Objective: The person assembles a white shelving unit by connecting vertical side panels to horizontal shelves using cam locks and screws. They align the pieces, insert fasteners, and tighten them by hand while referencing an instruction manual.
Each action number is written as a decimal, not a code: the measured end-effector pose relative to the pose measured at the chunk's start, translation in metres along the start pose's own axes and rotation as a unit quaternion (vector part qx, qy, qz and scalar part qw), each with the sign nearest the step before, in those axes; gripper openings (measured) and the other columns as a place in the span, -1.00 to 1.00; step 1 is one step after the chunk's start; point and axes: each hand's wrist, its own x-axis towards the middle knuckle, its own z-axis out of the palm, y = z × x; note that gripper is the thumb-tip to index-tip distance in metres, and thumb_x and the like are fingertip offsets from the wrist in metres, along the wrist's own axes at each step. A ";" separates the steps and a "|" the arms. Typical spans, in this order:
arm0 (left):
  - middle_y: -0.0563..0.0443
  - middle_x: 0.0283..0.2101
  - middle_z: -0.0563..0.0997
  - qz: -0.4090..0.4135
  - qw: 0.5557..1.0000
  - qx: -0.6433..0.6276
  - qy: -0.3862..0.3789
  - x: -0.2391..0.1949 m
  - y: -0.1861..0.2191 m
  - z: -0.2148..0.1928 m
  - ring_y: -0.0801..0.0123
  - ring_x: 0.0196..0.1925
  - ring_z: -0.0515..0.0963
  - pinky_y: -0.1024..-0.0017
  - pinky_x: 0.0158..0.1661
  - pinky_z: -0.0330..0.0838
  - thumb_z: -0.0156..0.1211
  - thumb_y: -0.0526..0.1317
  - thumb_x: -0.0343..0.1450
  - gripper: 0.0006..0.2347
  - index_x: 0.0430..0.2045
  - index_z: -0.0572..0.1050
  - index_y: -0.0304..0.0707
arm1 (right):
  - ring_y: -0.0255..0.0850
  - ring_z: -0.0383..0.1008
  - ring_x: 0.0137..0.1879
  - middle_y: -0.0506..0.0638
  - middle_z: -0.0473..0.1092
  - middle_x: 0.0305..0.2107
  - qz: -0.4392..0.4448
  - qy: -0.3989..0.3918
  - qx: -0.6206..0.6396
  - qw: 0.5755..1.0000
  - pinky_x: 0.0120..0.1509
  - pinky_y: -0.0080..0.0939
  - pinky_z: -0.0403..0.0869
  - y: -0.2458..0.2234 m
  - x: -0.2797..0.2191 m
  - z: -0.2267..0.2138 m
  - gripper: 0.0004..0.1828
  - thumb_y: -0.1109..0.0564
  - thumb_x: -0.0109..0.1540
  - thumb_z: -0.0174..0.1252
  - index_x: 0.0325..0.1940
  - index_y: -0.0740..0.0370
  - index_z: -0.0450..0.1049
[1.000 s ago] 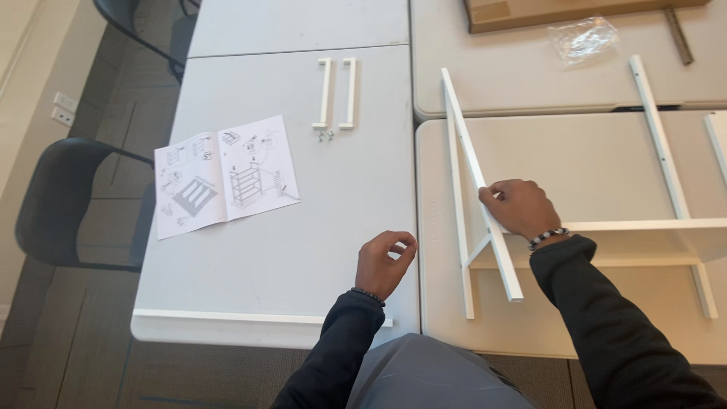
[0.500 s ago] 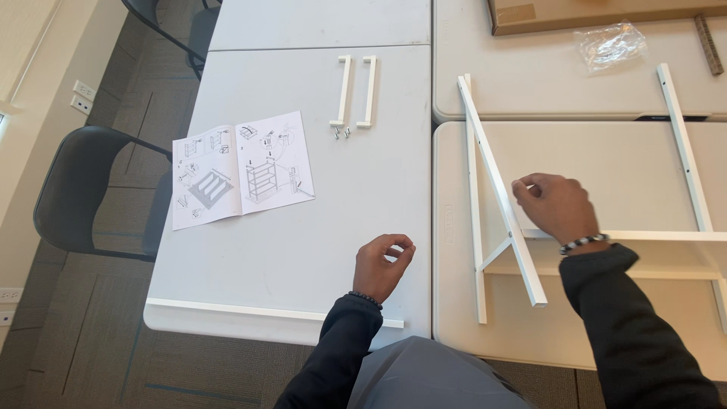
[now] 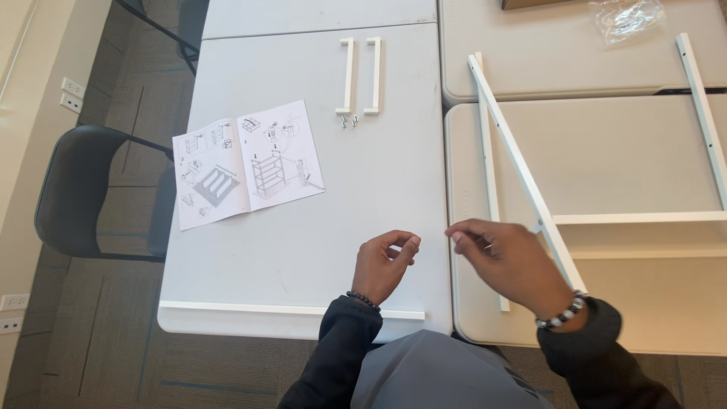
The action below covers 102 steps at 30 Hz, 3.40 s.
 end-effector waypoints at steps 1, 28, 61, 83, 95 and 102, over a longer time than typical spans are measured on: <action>-0.06 -0.27 0.76 -0.008 1.000 0.002 -0.006 -0.001 -0.003 -0.005 0.26 -0.29 0.77 0.35 -0.28 0.66 0.27 -0.05 0.54 -0.81 -0.18 0.70 -0.11 | 0.08 0.75 -0.13 0.26 0.68 -0.34 0.022 -0.029 -0.006 0.999 0.01 0.06 0.70 -0.001 0.002 0.010 -0.67 0.05 0.35 0.11 0.04 0.19 0.70; -0.02 -0.45 0.68 0.055 0.946 -0.094 -0.305 -0.080 0.105 0.129 0.43 -0.47 0.63 0.50 -0.37 0.52 0.22 -0.09 0.51 -0.84 -0.33 0.52 -0.16 | -0.22 0.69 -0.29 0.02 0.62 -0.43 0.089 0.334 0.145 0.927 -0.14 -0.23 0.68 0.077 -0.181 -0.017 -0.55 -0.08 0.45 -0.11 -0.24 0.23 0.56; 0.12 -0.42 0.73 0.017 0.928 0.078 -0.364 -0.085 0.154 0.607 0.44 -0.54 0.65 0.40 -0.32 0.51 0.15 0.01 0.53 -0.77 -0.43 0.53 -0.08 | -0.20 0.63 -0.31 0.02 0.58 -0.44 0.260 0.271 0.279 0.884 -0.16 -0.21 0.59 0.467 -0.344 -0.286 -0.57 -0.12 0.45 -0.04 -0.25 0.19 0.57; -0.07 -0.39 0.72 -0.117 0.977 -0.039 -0.174 -0.021 0.099 0.683 0.33 -0.46 0.73 0.43 -0.37 0.57 0.17 -0.19 0.50 -0.84 -0.17 0.62 -0.23 | 0.04 0.59 0.12 0.16 0.44 0.17 0.273 0.264 0.009 0.925 0.11 -0.06 0.64 0.753 -0.085 -0.397 -0.32 0.09 0.28 0.37 0.45 0.12 0.31; -0.03 -0.47 0.69 -0.125 0.988 -0.090 -0.010 -0.037 0.125 0.767 0.39 -0.53 0.69 0.49 -0.47 0.51 0.23 -0.19 0.48 -0.88 -0.25 0.63 -0.19 | -0.13 0.41 -0.10 0.00 0.22 -0.20 0.156 0.163 0.076 0.971 0.01 -0.09 0.41 0.694 -0.074 -0.444 -0.48 0.22 0.22 0.12 0.30 0.13 0.36; -0.09 -0.58 0.63 0.022 0.987 0.026 0.156 -0.043 0.222 0.675 0.36 -0.58 0.60 0.45 -0.55 0.46 0.29 -0.19 0.49 -0.91 -0.29 0.67 -0.16 | -0.19 0.46 -0.07 0.09 0.37 -0.12 0.148 0.005 0.217 0.965 0.04 -0.19 0.49 0.616 -0.048 -0.451 -0.64 0.05 0.45 0.02 0.30 0.21 0.40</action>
